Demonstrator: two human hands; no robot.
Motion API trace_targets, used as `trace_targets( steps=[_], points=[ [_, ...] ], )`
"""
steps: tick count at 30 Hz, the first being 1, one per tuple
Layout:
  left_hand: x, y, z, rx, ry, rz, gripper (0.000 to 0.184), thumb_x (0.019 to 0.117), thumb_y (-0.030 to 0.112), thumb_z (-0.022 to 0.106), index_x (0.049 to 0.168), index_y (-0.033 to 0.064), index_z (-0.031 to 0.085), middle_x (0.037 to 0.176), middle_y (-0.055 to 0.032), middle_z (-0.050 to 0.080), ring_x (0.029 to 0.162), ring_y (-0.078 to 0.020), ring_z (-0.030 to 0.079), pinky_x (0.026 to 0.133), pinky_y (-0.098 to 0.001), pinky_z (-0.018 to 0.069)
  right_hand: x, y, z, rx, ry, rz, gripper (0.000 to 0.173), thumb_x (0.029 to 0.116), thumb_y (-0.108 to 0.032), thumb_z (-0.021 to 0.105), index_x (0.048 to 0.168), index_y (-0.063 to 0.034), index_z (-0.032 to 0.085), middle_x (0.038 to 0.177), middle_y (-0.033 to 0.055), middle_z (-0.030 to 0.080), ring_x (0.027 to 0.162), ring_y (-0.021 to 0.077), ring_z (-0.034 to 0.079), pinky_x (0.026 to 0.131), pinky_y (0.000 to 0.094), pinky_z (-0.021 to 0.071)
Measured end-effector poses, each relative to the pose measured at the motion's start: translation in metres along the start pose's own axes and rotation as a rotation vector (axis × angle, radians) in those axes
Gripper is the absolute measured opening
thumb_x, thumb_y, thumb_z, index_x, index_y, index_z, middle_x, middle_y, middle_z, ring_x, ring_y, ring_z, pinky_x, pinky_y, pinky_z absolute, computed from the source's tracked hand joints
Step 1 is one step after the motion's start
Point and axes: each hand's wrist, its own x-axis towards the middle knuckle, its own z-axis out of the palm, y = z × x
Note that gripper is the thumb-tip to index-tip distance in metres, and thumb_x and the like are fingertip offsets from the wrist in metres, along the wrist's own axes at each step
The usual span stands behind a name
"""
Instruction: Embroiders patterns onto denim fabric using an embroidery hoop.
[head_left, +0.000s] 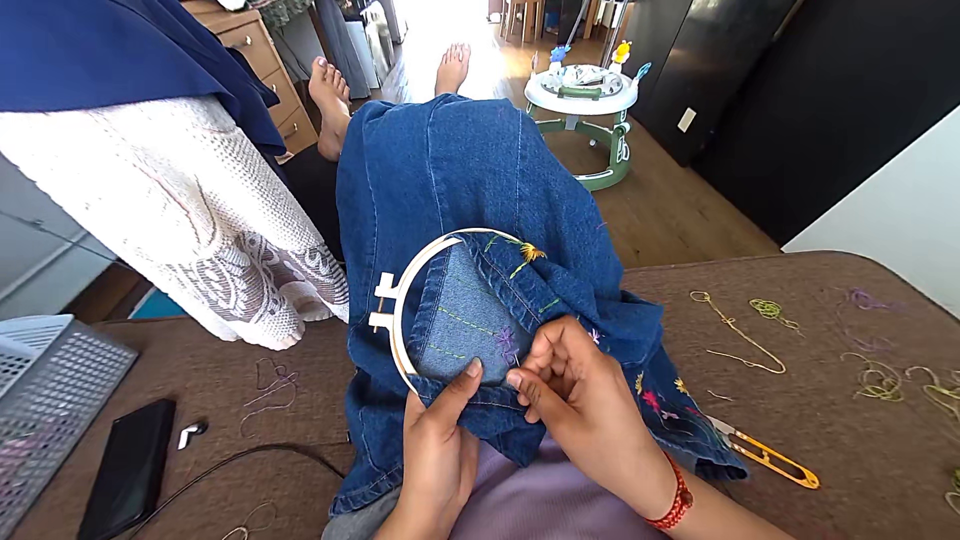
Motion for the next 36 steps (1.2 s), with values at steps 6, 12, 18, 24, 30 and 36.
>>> trace_targets(
  steps=[6, 12, 18, 24, 30, 36],
  points=[
    [0.0, 0.0, 0.0, 0.002, 0.006, -0.007, 0.033, 0.088, -0.01, 0.056, 0.12, -0.0048, 0.051, 0.098, -0.0181, 0.072, 0.086, -0.0227, 0.075, 0.079, -0.0392, 0.0642, 0.002, -0.002, -0.005, -0.08, -0.069, 0.032, 0.014, 0.0946, -0.013, 0.067, 0.101, -0.0117, 0.054, 0.077, -0.0029, 0.067, 0.062, 0.0041, 0.067, 0.055, 0.0188, 0.0583],
    [-0.001, 0.001, 0.0, -0.009, 0.008, -0.004, 0.032, 0.0888, -0.01, 0.055, 0.12, -0.005, 0.051, 0.097, -0.0183, 0.072, 0.086, -0.0225, 0.075, 0.079, -0.0393, 0.0642, 0.001, 0.0, -0.007, -0.039, -0.096, -0.001, 0.012, 0.0947, -0.014, 0.068, 0.099, -0.0109, 0.057, 0.078, -0.0026, 0.067, 0.063, 0.0039, 0.067, 0.055, 0.018, 0.0575],
    [-0.001, 0.001, 0.0, -0.021, -0.004, 0.001, 0.033, 0.088, -0.009, 0.056, 0.12, -0.0051, 0.051, 0.097, -0.0186, 0.072, 0.087, -0.0229, 0.075, 0.08, -0.0391, 0.0641, 0.0, 0.001, -0.003, 0.002, -0.041, -0.101, 0.017, 0.0955, -0.016, 0.07, 0.102, -0.0098, 0.056, 0.08, -0.002, 0.069, 0.064, 0.004, 0.066, 0.056, 0.0176, 0.0567],
    [-0.001, 0.001, -0.001, -0.017, -0.028, 0.015, 0.032, 0.0871, -0.009, 0.058, 0.119, -0.0055, 0.053, 0.096, -0.0178, 0.073, 0.086, -0.0215, 0.075, 0.079, -0.0381, 0.0641, 0.008, -0.002, 0.001, -0.044, -0.001, -0.203, 0.021, 0.0972, -0.016, 0.068, 0.117, -0.0075, 0.066, 0.082, -0.0032, 0.069, 0.068, 0.0029, 0.066, 0.061, 0.0166, 0.0574],
    [-0.003, 0.001, 0.0, 0.013, -0.029, 0.035, 0.033, 0.0867, -0.009, 0.058, 0.119, -0.0048, 0.052, 0.096, -0.0162, 0.073, 0.085, -0.0203, 0.075, 0.079, -0.0377, 0.0642, 0.015, -0.01, -0.002, -0.138, 0.053, -0.362, 0.01, 0.0981, -0.017, 0.066, 0.093, -0.0114, 0.072, 0.092, -0.0036, 0.065, 0.083, 0.003, 0.065, 0.072, 0.0188, 0.0602],
    [-0.001, 0.001, -0.001, 0.001, -0.009, 0.035, 0.029, 0.0905, -0.007, 0.055, 0.119, -0.0044, 0.052, 0.096, -0.0159, 0.073, 0.085, -0.02, 0.075, 0.078, -0.0368, 0.064, 0.007, -0.027, -0.016, 0.562, -0.136, -0.185, 0.012, 0.1071, -0.021, 0.054, 0.099, -0.0119, 0.057, 0.074, -0.0024, 0.054, 0.064, 0.0035, 0.059, 0.064, 0.0202, 0.0551]
  ],
)
